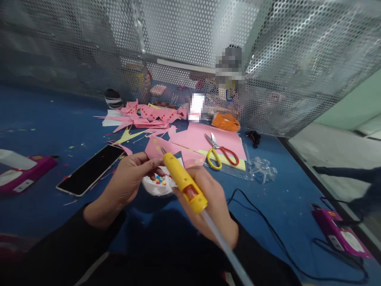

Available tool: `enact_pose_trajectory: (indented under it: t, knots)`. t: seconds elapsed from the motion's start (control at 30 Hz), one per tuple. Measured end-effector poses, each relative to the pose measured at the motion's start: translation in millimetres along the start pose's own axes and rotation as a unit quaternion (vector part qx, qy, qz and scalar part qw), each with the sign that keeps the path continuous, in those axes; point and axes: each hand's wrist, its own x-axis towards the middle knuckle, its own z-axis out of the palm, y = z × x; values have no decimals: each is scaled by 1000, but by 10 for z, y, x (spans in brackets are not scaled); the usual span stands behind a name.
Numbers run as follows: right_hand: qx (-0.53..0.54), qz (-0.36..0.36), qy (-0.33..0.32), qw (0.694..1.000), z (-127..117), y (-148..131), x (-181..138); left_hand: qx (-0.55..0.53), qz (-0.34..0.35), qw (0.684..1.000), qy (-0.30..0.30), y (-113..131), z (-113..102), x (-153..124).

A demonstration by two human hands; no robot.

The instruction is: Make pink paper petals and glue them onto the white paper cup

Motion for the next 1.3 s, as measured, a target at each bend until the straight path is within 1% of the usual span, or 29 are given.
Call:
enact_pose_trajectory:
  t: [0.13,0.33,0.53,0.73,0.93,1.3]
  knots:
    - [-64,-38,-14,997,114,50,-43,2,7,1000,1,-21,-2,2]
    - [-125,-40,-25,991,130,86,-68,-4,9,1000,2,-35,-3,-12]
    - [-146,-33,-33,988,124,89,-76,-12,17,1000,3,-16,12,-14]
    - [-157,-43,-37,986,130,128,-95,1,21,1000,3,-8,14,-9]
    - [-175,-45,-27,983,140,133,-101,-3,16,1000,2,1,10,-22]
    - [-193,-43,-23,980,133,120,-99,-13,26,1000,-1,-31,12,-14]
